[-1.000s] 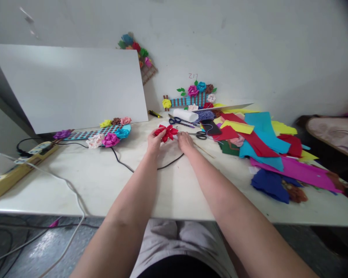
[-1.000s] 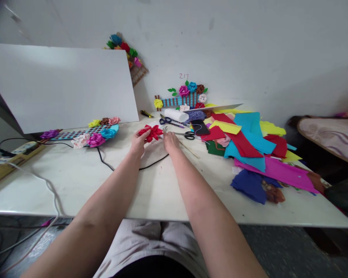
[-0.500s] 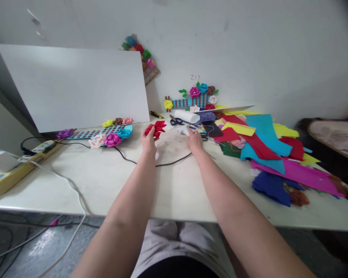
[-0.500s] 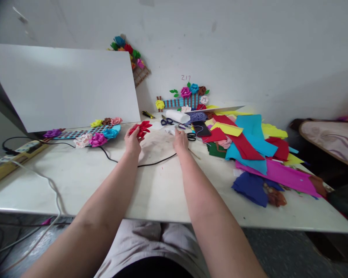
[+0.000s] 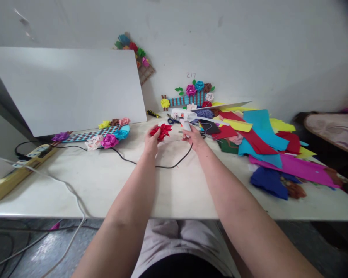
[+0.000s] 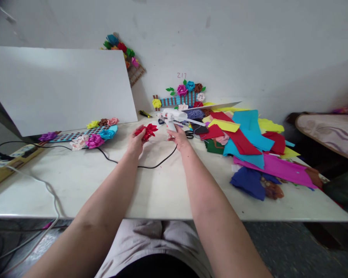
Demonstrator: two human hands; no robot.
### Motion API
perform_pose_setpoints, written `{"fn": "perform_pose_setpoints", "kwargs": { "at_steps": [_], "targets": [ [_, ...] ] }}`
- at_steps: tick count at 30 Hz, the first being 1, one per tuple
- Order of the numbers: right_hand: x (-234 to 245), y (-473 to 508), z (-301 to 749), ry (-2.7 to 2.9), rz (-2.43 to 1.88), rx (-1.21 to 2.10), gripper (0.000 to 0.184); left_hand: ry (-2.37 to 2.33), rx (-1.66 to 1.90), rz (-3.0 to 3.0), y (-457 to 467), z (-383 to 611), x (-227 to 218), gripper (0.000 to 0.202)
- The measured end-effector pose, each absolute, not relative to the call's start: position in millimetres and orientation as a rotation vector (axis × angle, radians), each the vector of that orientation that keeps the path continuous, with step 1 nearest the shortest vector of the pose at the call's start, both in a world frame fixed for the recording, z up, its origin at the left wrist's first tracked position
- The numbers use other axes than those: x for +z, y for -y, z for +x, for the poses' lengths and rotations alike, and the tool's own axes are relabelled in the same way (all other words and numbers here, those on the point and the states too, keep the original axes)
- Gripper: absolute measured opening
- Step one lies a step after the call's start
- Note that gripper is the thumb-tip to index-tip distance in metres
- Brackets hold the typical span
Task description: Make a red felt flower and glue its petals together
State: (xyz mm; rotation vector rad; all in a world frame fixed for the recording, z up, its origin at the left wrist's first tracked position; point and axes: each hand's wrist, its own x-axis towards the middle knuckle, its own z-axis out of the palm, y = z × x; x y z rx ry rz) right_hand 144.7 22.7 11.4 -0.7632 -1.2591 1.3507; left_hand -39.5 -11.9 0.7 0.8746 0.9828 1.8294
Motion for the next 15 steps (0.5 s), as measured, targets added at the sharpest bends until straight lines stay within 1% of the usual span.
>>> {"fn": "perform_pose_setpoints", "kwargs": {
  "at_steps": [5,11,15],
  "targets": [
    [18,-19,141,1.163,-0.736,1.325,0.035,-0.929,1.767,0.914,10,-39,-3,0.049],
    [20,-15,150,1.268,-0.643,1.370,0.036,-0.929,1.759,0.917,12,-39,-3,0.049],
    [21,-9,153,1.368,-0.663,1.438,0.034,-0.974,1.771,0.914,11,-40,-4,0.046]
  ]
}}
